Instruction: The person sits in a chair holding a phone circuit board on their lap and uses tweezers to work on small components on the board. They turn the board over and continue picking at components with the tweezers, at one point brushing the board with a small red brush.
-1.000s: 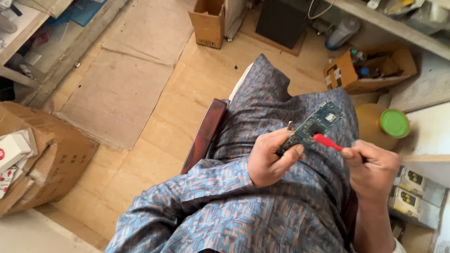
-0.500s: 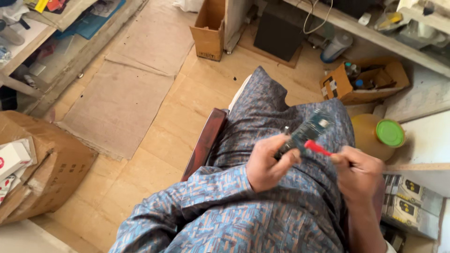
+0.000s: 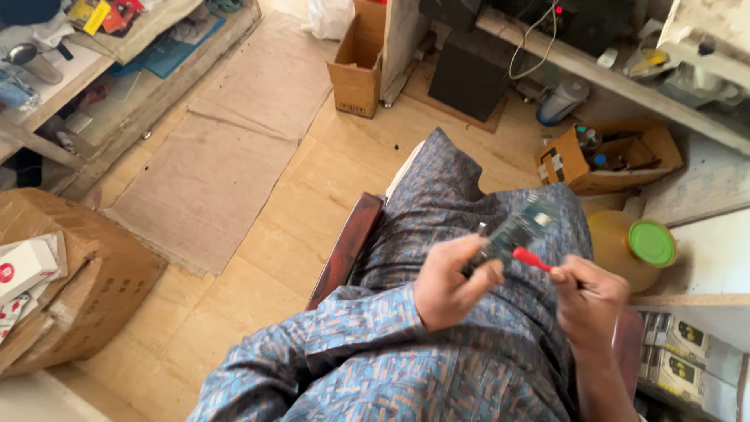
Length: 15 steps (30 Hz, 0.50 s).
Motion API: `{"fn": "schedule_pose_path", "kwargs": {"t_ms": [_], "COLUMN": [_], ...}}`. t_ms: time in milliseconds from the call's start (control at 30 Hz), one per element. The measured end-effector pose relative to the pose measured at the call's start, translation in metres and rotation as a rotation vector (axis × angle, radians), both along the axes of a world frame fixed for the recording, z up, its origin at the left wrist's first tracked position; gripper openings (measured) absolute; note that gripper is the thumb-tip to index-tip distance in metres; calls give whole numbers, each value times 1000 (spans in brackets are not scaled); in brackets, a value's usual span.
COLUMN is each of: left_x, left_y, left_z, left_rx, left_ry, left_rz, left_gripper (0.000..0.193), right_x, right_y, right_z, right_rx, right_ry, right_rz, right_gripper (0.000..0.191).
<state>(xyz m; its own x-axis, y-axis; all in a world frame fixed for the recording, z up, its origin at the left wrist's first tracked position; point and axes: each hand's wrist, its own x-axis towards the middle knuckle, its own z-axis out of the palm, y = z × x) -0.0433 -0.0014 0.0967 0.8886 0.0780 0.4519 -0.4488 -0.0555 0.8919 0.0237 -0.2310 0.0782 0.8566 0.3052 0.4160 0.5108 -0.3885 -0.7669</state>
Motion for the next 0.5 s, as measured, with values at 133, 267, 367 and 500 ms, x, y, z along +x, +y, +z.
{"fn": "schedule_pose_path", "kwargs": {"t_ms": [133, 267, 367, 500], "left_x": [1, -1, 2, 1], "left_y": [2, 1, 0, 7], "left_z": [1, -4, -10, -13], "left_rx": [-15, -43, -236, -99], "left_ry": [35, 42, 197, 46], "left_rz": [6, 48, -75, 45], "left_gripper": [8, 6, 10, 10], "right_x": [1, -2, -4, 5], "right_y": [-1, -2, 2, 8], "right_z": [-6, -6, -5, -9], "right_rx": [71, -21, 8, -82], "right_ry": [19, -53, -79, -111], "right_rz": [-40, -76, -16, -45], "right_gripper": [54, 53, 51, 42]}}
